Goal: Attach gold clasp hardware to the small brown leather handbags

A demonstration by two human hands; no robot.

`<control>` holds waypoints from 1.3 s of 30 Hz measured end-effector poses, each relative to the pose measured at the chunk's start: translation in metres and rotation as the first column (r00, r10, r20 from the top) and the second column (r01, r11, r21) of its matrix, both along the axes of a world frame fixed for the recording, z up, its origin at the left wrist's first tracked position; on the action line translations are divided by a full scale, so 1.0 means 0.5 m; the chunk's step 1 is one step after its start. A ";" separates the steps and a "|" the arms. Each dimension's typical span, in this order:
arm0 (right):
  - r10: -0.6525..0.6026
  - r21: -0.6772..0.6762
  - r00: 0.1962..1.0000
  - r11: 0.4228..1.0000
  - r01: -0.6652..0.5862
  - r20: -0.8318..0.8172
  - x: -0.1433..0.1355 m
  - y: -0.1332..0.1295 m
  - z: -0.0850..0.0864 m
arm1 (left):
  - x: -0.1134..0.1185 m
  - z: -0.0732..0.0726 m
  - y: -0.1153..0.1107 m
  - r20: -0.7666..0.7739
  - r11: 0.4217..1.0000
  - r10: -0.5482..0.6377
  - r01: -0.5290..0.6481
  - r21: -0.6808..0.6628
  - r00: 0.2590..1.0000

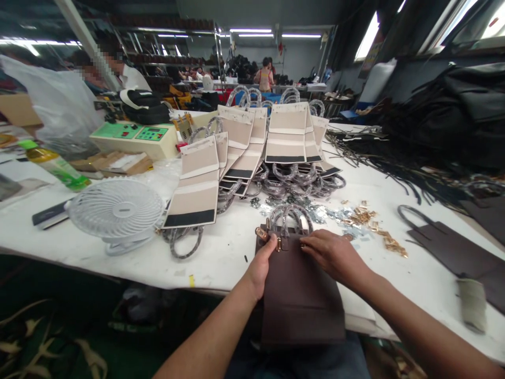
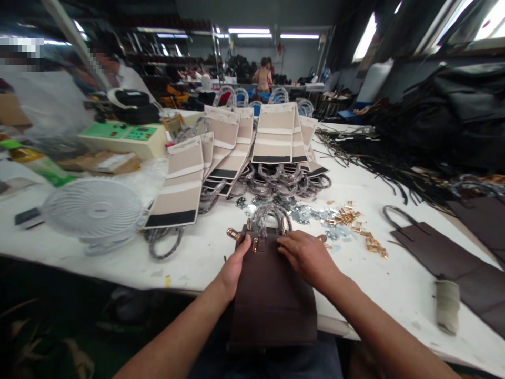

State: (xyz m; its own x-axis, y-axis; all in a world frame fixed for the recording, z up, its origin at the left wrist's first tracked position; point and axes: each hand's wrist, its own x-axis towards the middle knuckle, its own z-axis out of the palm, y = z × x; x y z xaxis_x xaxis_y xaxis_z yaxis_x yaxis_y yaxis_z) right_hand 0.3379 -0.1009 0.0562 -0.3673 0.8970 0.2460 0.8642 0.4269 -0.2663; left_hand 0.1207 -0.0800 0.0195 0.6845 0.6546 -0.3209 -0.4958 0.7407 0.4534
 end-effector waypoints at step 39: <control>-0.080 -0.220 0.972 0.975 0.030 -0.222 -0.006 0.016 0.007 | -0.004 0.007 0.001 0.079 0.999 0.045 -0.043 -0.031 0.996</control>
